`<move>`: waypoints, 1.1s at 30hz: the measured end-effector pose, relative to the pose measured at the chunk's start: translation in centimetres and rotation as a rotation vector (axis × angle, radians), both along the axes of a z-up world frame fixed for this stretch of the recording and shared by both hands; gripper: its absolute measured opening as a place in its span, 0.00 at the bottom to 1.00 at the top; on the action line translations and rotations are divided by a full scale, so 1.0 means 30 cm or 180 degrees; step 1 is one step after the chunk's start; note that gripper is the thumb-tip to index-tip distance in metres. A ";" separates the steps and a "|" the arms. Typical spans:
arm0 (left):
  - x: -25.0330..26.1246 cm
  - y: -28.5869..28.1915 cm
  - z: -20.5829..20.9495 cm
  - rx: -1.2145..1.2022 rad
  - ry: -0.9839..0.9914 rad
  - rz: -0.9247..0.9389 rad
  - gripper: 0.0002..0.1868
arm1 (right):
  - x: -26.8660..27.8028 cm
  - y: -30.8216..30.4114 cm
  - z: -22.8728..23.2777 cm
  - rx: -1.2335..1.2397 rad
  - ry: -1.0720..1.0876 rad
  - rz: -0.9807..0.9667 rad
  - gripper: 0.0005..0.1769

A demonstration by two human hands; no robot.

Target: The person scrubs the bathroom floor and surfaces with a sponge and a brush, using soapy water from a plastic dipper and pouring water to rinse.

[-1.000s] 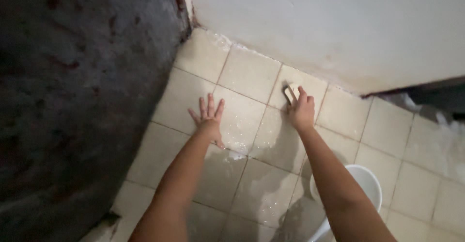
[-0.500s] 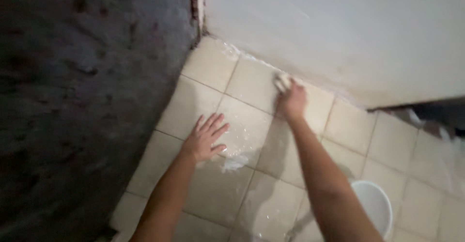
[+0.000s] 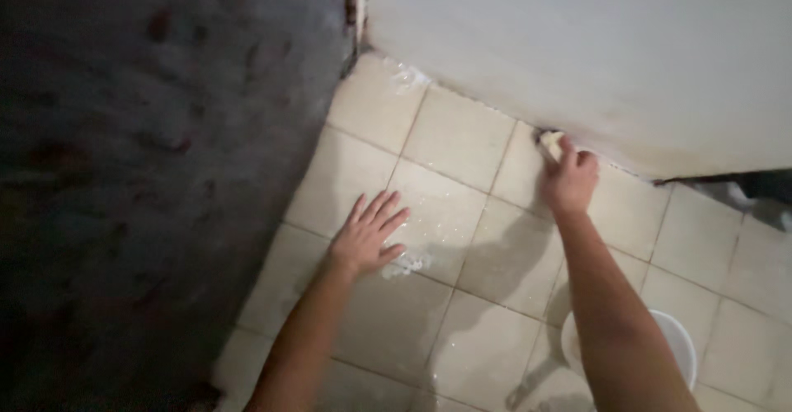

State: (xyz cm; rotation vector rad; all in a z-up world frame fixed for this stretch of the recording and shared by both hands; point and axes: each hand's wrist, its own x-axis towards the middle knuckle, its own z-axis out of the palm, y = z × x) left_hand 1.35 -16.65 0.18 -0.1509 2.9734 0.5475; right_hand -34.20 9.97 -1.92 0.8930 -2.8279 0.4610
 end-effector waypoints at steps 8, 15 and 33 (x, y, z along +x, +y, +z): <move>0.003 -0.013 0.004 0.0183 -0.0041 0.0005 0.41 | 0.157 -0.782 -0.060 -0.0703 -0.0115 0.1027 0.26; -0.002 -0.009 0.003 0.0078 -0.0248 -0.0033 0.41 | 0.146 -0.611 0.020 -0.0513 -0.0210 0.0609 0.21; 0.004 -0.005 0.014 0.0054 -0.0016 0.0012 0.41 | 0.210 -0.825 0.033 -0.0592 -0.0085 0.0977 0.23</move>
